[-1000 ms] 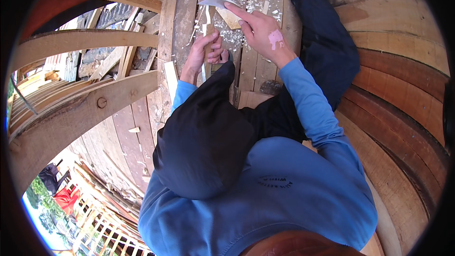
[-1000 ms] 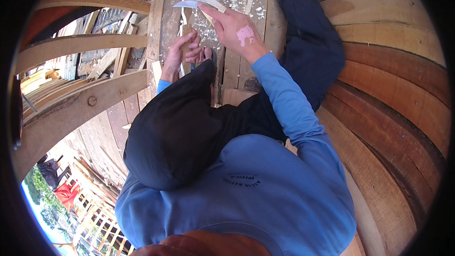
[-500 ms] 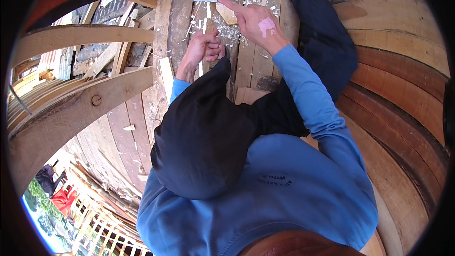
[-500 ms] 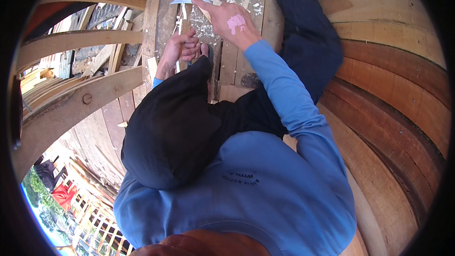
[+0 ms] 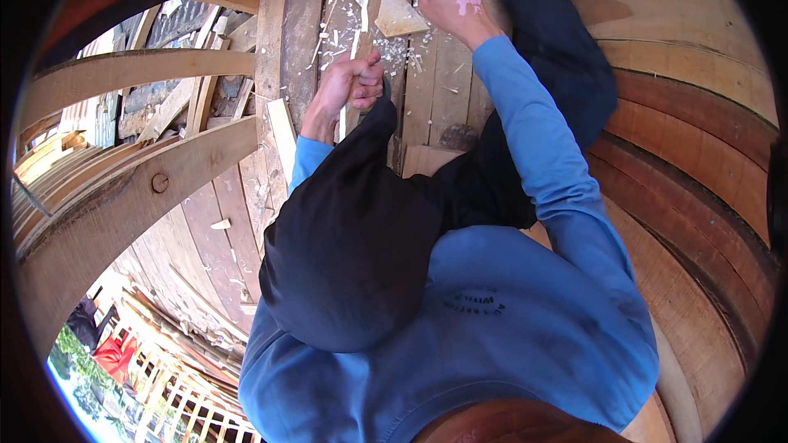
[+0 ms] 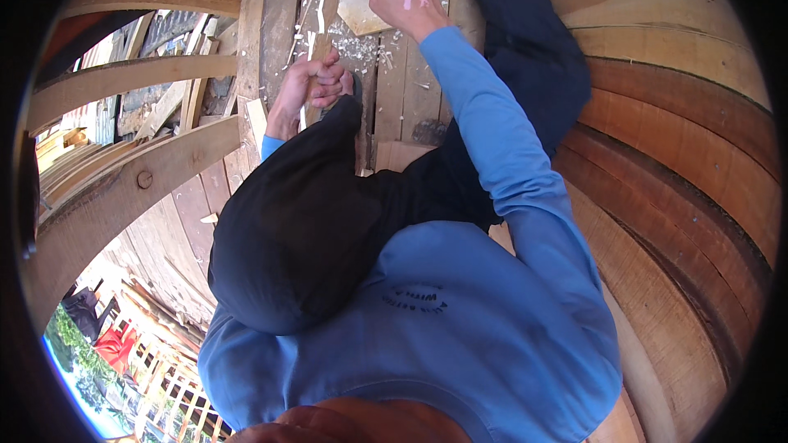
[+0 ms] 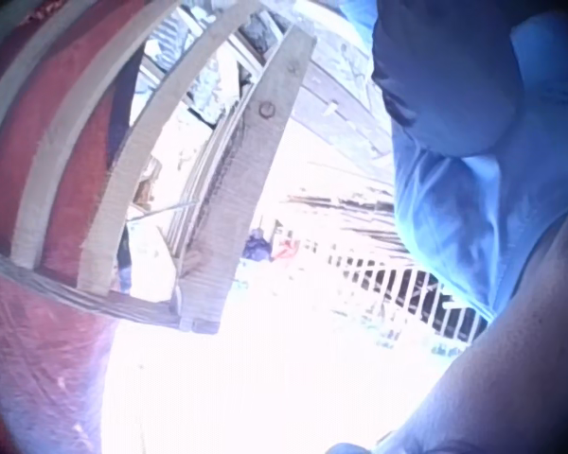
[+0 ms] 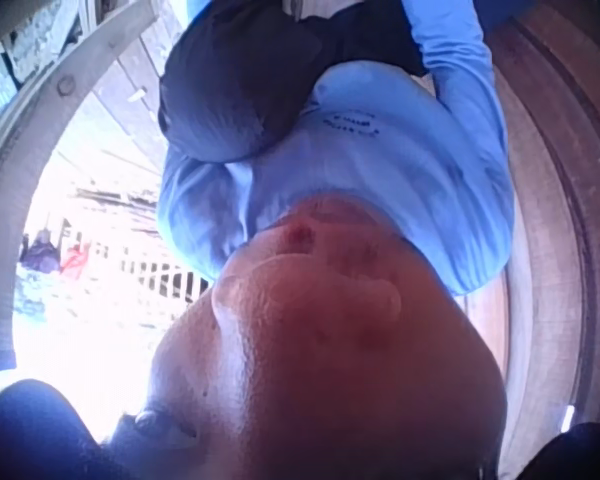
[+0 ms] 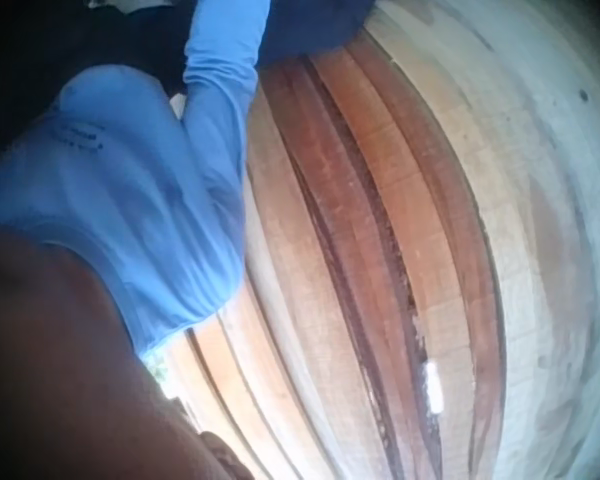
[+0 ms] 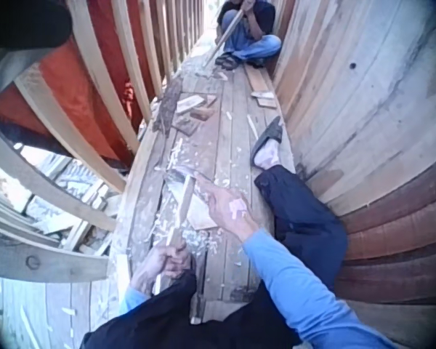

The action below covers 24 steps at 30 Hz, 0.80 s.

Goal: The person carves a piece of wood using a small knife, removing shavings and shaping it while sitting on a wooden floor.

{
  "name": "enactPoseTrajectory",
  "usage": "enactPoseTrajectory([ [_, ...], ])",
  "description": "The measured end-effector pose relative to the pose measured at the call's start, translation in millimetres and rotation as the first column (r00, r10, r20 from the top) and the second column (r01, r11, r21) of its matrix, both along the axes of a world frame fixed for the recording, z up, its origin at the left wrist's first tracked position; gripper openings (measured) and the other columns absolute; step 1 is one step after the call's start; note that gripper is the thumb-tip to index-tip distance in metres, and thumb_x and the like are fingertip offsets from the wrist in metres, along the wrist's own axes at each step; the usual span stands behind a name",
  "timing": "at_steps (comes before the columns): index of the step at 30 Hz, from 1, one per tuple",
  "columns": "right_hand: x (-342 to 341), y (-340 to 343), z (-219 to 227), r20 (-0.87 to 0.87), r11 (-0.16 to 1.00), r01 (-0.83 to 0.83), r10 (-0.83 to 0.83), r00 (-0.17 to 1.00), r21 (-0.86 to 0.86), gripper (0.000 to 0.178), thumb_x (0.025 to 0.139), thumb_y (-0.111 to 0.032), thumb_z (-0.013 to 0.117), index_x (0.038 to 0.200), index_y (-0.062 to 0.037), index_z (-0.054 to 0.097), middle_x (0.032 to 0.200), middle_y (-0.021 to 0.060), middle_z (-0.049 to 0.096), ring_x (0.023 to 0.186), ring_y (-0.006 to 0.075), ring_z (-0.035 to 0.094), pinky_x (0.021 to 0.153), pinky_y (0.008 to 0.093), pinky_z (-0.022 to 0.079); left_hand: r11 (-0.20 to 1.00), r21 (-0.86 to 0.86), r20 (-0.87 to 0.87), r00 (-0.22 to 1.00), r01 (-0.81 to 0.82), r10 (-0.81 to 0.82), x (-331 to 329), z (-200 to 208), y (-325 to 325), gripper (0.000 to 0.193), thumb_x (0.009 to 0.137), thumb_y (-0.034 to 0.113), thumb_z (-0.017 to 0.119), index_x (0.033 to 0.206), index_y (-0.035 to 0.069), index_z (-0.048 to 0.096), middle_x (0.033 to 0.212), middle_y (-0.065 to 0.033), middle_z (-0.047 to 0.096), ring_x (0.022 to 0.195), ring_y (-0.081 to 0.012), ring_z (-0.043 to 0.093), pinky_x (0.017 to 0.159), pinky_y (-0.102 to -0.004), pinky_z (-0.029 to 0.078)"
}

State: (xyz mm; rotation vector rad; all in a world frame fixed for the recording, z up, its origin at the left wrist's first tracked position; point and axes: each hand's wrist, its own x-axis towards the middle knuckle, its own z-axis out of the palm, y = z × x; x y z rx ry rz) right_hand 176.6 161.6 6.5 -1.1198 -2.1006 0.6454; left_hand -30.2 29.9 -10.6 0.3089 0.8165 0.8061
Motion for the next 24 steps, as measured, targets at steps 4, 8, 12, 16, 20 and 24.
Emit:
enactPoseTrajectory([
  [4, -1, -32, 8, 0.218, 0.999, -0.006, 0.015, 0.976, -0.041, 0.064, 0.096, -0.009, 0.056, 0.151, -0.0416, 0.050, 0.073, 0.0244, 0.064, 0.062, 0.0416, 0.064, 0.064, 0.0521, 0.054, 0.999, -0.032, 0.006, 1.000, -0.026, 0.026, 1, 5, -1, 0.015, 0.082, 0.003, 0.055, 0.090, 0.011, 0.044, 0.065, 0.0037, 0.038, 0.046, -0.0057, 0.032, 0.039, -0.0234, 0.025],
  [8, 5, -12, 9, 0.239, 0.997, 0.082, -0.080, 0.968, 0.003, 0.063, 0.097, -0.009, 0.054, 0.151, -0.0406, 0.049, 0.074, 0.0244, 0.064, 0.062, 0.0409, 0.064, 0.063, 0.0512, 0.054, 0.998, 0.011, -0.031, 0.997, 0.064, -0.063, 2, 5, -4, 0.018, 0.079, 0.002, 0.053, 0.090, 0.012, 0.044, 0.065, 0.0031, 0.037, 0.046, -0.0060, 0.032, 0.039, -0.0237, 0.025],
  [12, 14, -4, 27, 0.288, 0.999, 0.029, -0.036, 0.957, 0.026, 0.061, 0.098, -0.009, 0.053, 0.152, -0.0386, 0.049, 0.072, 0.0241, 0.063, 0.060, 0.0406, 0.063, 0.061, 0.0506, 0.053, 0.999, 0.002, 0.003, 0.999, 0.052, -0.052, -1, 5, -5, 0.018, 0.077, 0.002, 0.052, 0.090, 0.012, 0.043, 0.066, 0.0024, 0.037, 0.046, -0.0062, 0.031, 0.039, -0.0240, 0.025],
  [16, 10, -28, 21, 0.234, 0.994, -0.101, 0.088, 0.968, 0.042, 0.061, 0.098, -0.008, 0.053, 0.152, -0.0371, 0.049, 0.067, 0.0237, 0.061, 0.057, 0.0408, 0.062, 0.059, 0.0514, 0.052, 0.999, -0.028, 0.028, 0.999, 0.027, -0.026, -1, 8, -1, 0.017, 0.078, 0.003, 0.052, 0.090, 0.011, 0.043, 0.068, 0.0016, 0.038, 0.047, -0.0063, 0.031, 0.039, -0.0239, 0.025],
  [20, 18, -25, 30, 0.281, 0.999, -0.039, 0.043, 0.959, -0.022, 0.063, 0.097, -0.007, 0.054, 0.152, -0.0361, 0.049, 0.067, 0.0237, 0.061, 0.058, 0.0409, 0.063, 0.060, 0.0525, 0.052, 0.998, 0.007, 0.013, 0.998, 0.066, -0.066, -1, 1, -5, 0.017, 0.079, 0.003, 0.052, 0.092, 0.011, 0.044, 0.069, 0.0013, 0.039, 0.048, -0.0065, 0.032, 0.039, -0.0240, 0.025],
  [24, 15, -53, 34, 0.338, 0.987, -0.155, 0.162, 0.927, -0.048, 0.065, 0.096, -0.005, 0.054, 0.153, -0.0349, 0.048, 0.068, 0.0243, 0.062, 0.058, 0.0407, 0.063, 0.059, 0.0519, 0.052, 1.000, -0.008, 0.008, 1.000, 0.028, -0.028, -2, 4, -6, 0.017, 0.080, 0.004, 0.053, 0.092, 0.010, 0.045, 0.068, 0.0017, 0.039, 0.048, -0.0065, 0.032, 0.039, -0.0242, 0.025],
])
